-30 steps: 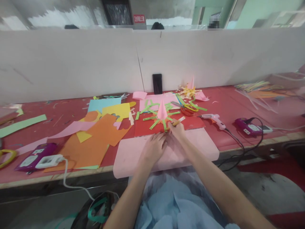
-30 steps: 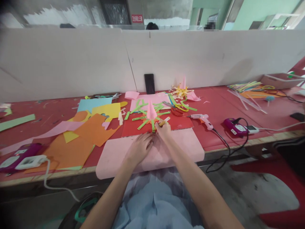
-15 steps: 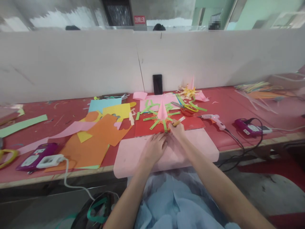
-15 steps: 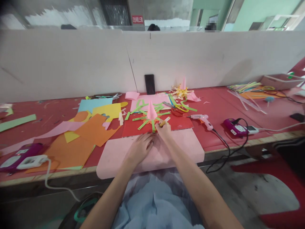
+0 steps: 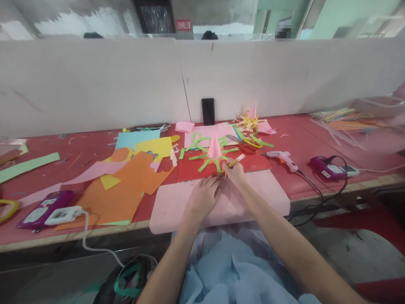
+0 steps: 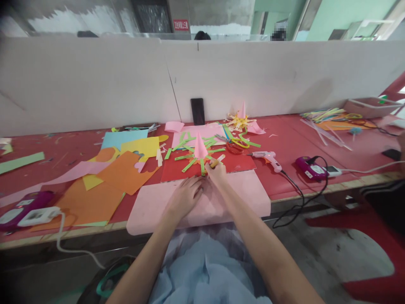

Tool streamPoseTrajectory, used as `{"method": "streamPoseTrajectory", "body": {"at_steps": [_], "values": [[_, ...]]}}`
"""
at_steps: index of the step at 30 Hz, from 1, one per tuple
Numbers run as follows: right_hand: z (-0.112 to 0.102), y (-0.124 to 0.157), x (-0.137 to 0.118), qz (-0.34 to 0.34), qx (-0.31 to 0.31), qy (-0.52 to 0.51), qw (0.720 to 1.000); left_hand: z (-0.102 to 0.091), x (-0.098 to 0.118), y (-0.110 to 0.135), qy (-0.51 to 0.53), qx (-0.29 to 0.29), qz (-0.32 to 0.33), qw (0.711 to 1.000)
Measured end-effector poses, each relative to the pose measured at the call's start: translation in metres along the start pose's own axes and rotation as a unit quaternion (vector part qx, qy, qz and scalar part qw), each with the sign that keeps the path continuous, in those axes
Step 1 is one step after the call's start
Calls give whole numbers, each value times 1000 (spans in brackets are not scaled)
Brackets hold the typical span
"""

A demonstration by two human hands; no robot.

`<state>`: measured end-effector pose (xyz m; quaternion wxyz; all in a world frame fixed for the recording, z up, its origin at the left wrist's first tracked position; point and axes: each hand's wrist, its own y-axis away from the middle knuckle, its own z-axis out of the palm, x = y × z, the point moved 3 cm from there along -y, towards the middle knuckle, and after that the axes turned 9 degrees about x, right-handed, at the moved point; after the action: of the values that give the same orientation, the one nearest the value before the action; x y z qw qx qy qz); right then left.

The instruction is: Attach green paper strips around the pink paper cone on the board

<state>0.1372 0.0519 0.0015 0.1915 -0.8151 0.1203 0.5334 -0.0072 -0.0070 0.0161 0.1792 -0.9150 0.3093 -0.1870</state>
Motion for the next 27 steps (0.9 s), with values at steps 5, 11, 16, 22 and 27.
{"method": "streamPoseTrajectory", "body": {"at_steps": [5,11,16,22,27], "values": [[-1,0,0,-4,1,4,1000,1,0,1,-3,3,9,1000],[-2,1,-2,-22,24,11,999,3,-2,1,-5,3,7,1000],[-9,2,-3,-44,113,-28,992,1,-1,0,-6,-9,-4,1000],[-15,0,-1,-119,202,-88,968,1,-2,1,-23,-18,-7,1000],[-9,-6,13,-140,190,9,972,1,-4,4,-55,8,-58,997]]}}
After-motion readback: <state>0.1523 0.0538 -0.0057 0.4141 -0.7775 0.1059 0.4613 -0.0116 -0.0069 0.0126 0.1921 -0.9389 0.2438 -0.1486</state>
